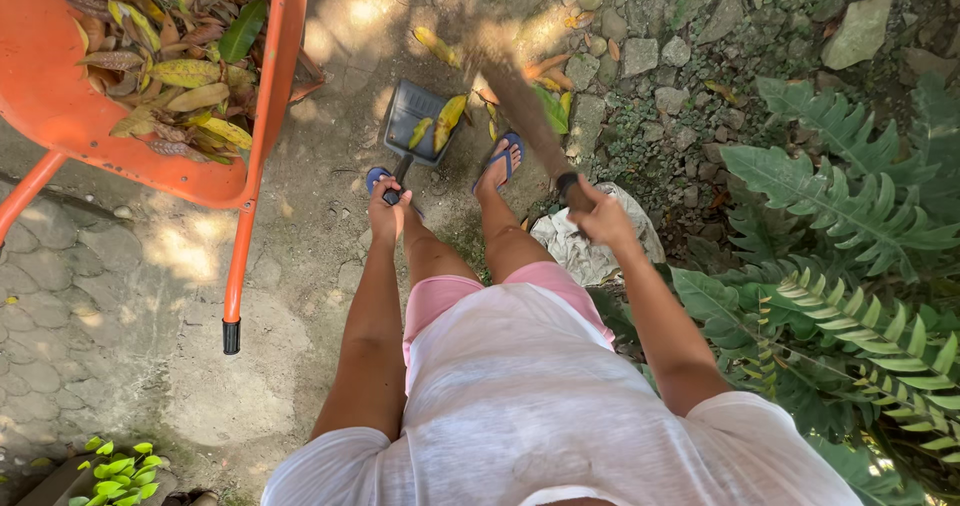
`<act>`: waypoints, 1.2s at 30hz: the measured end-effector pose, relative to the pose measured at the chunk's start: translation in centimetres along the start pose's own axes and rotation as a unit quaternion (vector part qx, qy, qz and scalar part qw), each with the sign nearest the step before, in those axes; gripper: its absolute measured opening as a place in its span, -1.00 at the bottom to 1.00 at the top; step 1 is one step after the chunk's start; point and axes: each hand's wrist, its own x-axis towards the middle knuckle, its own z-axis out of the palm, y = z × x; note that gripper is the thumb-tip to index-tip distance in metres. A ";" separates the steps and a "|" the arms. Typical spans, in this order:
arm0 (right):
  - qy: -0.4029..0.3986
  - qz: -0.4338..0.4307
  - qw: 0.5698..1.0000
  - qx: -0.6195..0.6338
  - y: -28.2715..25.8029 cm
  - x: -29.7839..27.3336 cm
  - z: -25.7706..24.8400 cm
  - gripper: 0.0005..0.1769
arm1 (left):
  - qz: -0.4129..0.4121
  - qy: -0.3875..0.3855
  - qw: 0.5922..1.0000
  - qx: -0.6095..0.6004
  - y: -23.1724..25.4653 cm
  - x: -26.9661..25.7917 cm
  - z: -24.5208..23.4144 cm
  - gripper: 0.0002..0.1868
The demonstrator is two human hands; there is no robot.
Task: The person sweeps dry leaves from a stone-paved path into a dustpan using a bundle-of-sticks broom and empties them into an orange wheelbarrow.
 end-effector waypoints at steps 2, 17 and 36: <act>0.150 -0.209 0.966 -0.021 -1.5 2.5 -0.8 0.05 | 0.003 -0.011 1.000 0.001 -0.2 -0.1 -0.3 -0.72; -0.006 -0.199 0.926 -0.321 -5.7 5.5 -2.4 0.00 | 0.039 0.000 0.997 0.060 -1.6 0.2 1.3 -0.67; -0.031 0.045 0.948 0.312 7.5 2.8 4.9 -0.04 | 0.113 -0.121 0.970 0.176 -1.7 -2.3 3.0 -0.65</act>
